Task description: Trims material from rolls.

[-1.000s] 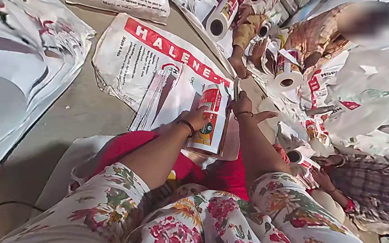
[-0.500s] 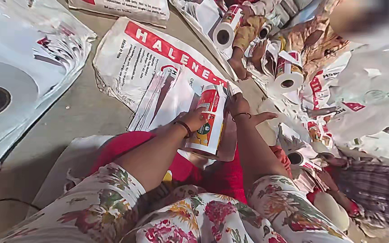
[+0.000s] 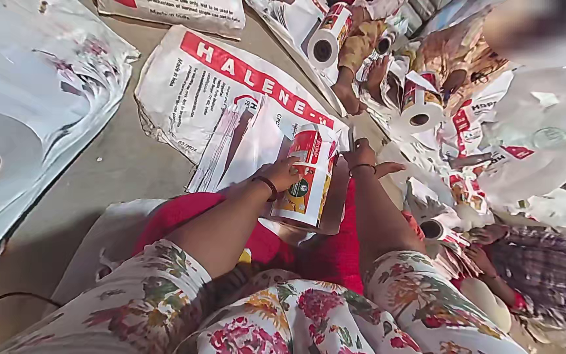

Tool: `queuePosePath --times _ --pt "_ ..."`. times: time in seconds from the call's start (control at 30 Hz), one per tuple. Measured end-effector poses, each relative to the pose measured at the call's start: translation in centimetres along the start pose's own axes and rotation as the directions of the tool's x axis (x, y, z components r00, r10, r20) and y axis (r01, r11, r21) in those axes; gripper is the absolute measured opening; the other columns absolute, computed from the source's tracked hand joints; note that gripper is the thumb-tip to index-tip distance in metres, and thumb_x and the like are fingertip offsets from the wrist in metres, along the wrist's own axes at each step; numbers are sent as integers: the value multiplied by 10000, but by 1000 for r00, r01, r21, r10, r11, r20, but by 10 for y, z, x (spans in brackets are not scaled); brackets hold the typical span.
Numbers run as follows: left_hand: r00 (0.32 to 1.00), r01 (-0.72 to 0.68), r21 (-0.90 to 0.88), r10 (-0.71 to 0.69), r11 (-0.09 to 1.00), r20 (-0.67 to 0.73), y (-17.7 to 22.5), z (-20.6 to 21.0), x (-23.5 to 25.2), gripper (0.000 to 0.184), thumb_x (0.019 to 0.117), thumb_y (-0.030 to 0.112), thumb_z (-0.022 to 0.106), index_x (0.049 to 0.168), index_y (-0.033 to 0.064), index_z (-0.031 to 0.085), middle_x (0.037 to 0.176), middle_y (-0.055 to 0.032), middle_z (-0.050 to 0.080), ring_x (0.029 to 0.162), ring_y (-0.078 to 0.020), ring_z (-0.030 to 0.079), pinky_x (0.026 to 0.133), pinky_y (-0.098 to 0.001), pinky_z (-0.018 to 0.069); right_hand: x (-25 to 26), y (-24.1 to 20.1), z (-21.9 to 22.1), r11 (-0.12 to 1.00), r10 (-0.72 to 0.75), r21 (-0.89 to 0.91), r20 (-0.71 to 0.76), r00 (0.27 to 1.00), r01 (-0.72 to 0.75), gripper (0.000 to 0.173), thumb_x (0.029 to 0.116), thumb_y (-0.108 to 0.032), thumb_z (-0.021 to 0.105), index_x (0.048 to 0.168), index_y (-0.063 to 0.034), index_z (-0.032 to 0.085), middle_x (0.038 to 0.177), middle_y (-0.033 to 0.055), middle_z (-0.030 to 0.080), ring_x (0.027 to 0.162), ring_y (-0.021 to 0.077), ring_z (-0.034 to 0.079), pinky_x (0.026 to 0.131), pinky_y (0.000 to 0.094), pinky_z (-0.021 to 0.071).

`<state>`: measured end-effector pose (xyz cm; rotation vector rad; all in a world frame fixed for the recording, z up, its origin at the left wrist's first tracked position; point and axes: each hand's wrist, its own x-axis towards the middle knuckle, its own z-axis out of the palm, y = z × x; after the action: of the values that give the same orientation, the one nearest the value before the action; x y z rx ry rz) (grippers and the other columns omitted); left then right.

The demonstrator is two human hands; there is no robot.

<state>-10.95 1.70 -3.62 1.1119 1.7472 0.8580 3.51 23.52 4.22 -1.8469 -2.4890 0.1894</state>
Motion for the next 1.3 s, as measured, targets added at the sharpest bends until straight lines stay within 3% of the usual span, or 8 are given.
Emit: queuePosePath --times 0.23,0.4,0.53,0.87,1.03,1.17,1.23,1.3 --pt "999 39 61 -41 997 24 -1 0 4 615 1042 415 579 1599 279 360 1360 -170 652 1259 -403 611 1050 -678 434 2 9 1 993 42 116 -40 998 -37 504 907 -187 711 1375 -80 558 1127 226 712 1040 424 695 889 639 537" --pt "998 61 71 -61 996 -3 -1 -1 4 595 1043 438 562 1586 271 385 1334 -158 669 1271 -408 599 1073 -673 416 -1 3 -5 910 -81 411 46 996 55 499 1000 -169 626 1441 -54 423 1130 198 649 749 282 704 656 467 613" --pt "999 47 36 -47 998 -19 -2 1 2 594 1026 416 577 1572 247 413 1303 -171 683 1239 -406 619 1062 -695 410 -7 -18 -14 931 -214 330 151 965 155 494 985 -154 645 1432 -74 449 1107 190 660 716 277 691 623 467 600" --pt "998 58 37 -58 998 21 2 -4 1 595 1052 419 550 1592 243 372 1350 -165 663 1278 -383 605 1085 -666 407 -13 -41 7 981 -170 116 125 977 155 526 938 -251 706 1397 -66 526 1184 229 683 1054 415 682 899 641 534" --pt "997 62 37 -63 997 35 7 -7 -2 587 1052 413 554 1586 244 379 1344 -170 662 1249 -396 618 1051 -676 427 -1 -22 7 975 -177 167 197 964 145 576 930 -203 714 1432 -69 464 1133 220 686 858 366 718 745 574 594" --pt "997 64 44 -65 997 36 5 -6 0 576 1051 421 558 1576 249 395 1343 -175 660 1244 -403 620 1032 -678 444 -6 -6 4 917 -211 392 304 929 79 582 930 -144 667 1453 -73 423 926 138 649 624 210 617 570 402 552" --pt "997 68 57 -70 996 35 5 -8 0 585 1049 430 550 1584 259 386 1369 -159 652 1295 -388 590 1093 -681 383 -10 7 -1 839 -257 539 279 925 71 526 944 -135 633 1424 -60 430 848 86 621 589 149 584 541 341 531" --pt "997 74 58 -76 996 28 6 -9 -2 584 1049 423 555 1584 256 389 1361 -163 657 1297 -396 588 1095 -685 380 -11 16 -2 795 -251 598 172 952 101 543 917 -93 674 1407 -54 444 945 104 651 614 163 619 550 356 557"
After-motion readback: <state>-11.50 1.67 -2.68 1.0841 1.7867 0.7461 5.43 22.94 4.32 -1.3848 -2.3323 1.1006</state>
